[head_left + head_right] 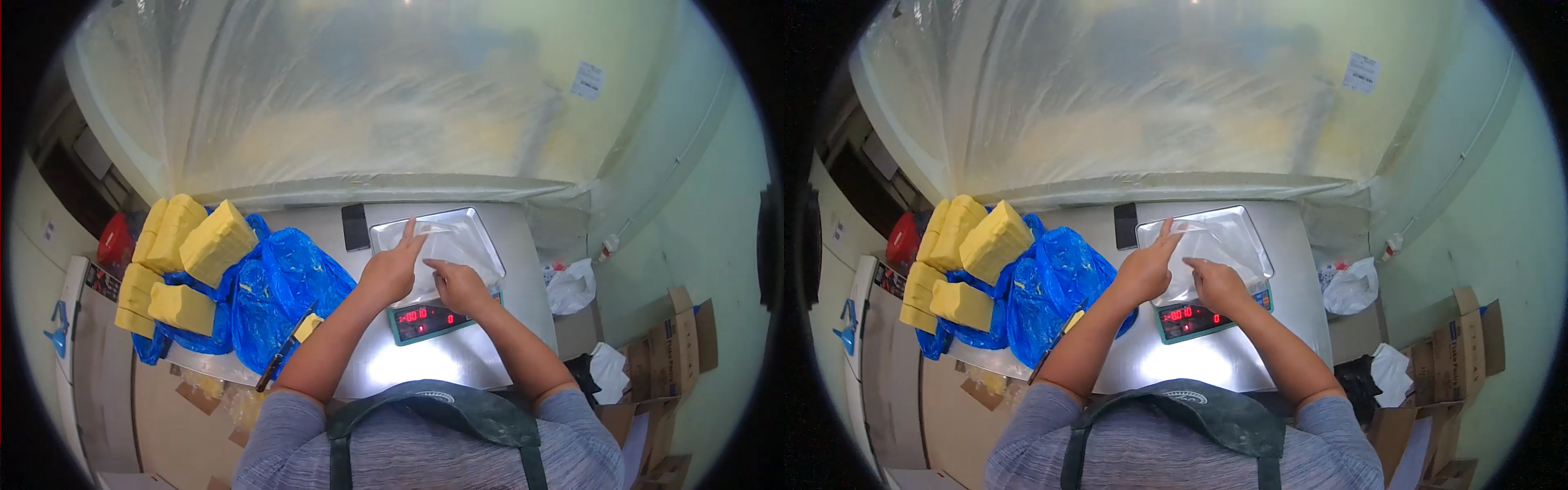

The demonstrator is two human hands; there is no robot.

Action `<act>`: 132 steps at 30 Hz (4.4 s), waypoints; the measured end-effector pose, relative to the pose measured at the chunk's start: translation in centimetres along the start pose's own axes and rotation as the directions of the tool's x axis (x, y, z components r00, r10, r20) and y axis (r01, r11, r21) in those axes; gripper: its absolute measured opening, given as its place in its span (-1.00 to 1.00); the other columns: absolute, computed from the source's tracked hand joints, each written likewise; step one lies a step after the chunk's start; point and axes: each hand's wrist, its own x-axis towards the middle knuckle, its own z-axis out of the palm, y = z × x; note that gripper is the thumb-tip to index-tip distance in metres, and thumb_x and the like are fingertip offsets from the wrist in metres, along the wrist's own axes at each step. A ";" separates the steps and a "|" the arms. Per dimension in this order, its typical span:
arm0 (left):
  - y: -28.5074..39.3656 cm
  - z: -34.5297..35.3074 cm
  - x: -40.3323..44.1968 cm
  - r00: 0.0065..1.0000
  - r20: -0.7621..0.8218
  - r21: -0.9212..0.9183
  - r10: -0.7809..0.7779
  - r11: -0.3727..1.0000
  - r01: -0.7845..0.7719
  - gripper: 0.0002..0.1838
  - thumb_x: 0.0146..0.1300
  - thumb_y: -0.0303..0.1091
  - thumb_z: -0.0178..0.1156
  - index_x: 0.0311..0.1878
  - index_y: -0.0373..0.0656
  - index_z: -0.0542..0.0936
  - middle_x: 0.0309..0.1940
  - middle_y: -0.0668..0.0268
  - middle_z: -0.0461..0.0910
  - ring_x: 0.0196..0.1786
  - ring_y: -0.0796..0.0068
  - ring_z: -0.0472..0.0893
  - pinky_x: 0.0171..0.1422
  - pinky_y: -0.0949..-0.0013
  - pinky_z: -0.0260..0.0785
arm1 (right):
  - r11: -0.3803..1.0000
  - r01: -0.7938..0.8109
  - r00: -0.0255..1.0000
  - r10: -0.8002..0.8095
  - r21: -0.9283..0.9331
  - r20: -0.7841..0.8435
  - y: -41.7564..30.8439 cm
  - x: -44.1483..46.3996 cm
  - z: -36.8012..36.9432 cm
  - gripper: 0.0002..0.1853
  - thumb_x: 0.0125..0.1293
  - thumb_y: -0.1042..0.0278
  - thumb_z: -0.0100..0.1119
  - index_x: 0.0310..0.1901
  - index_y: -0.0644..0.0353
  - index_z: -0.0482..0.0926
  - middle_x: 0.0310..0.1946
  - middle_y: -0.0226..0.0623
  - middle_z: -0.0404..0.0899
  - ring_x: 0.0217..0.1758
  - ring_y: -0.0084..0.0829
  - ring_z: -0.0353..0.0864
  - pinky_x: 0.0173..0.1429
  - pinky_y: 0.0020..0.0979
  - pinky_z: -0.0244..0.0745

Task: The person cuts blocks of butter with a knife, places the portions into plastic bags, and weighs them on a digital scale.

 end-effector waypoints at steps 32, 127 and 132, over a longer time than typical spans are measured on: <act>-2.3 10.9 -1.3 0.989 -0.104 -0.281 -0.102 0.957 0.069 -0.17 0.12 -0.52 0.06 0.52 -0.12 0.09 0.60 0.14 -0.02 -0.08 -0.19 0.65 0.02 -0.10 0.51 | 0.822 -0.164 0.942 0.296 -0.546 0.162 9.5 5.6 3.2 -0.33 0.44 0.15 -0.10 0.55 0.03 0.07 0.58 -0.09 0.01 0.63 -0.06 0.02 0.58 0.21 -0.11; -22.0 -7.0 -53.9 0.638 -0.081 -0.727 -0.766 0.484 0.488 -0.65 0.33 -0.29 0.23 0.16 -0.10 0.64 -0.25 0.21 0.73 -0.36 0.55 0.66 -0.19 0.40 0.51 | 0.887 0.206 0.938 -0.300 0.414 0.175 -33.5 22.7 25.1 -0.31 0.25 0.20 0.33 0.37 0.19 0.31 0.21 -0.04 0.53 0.27 -0.17 0.55 0.38 -0.25 0.37; -23.9 -6.2 -61.6 0.363 -0.139 -0.747 -0.922 0.338 0.572 -0.66 0.35 -0.34 0.21 0.16 -0.13 0.63 -0.49 0.27 0.65 -0.45 0.56 0.61 -0.25 0.39 0.49 | 0.808 0.516 0.856 -0.473 -0.283 0.210 -37.4 31.9 31.0 0.11 -0.03 0.01 0.53 0.52 0.04 0.07 0.47 -0.08 0.23 0.55 -0.03 0.17 0.51 0.12 0.12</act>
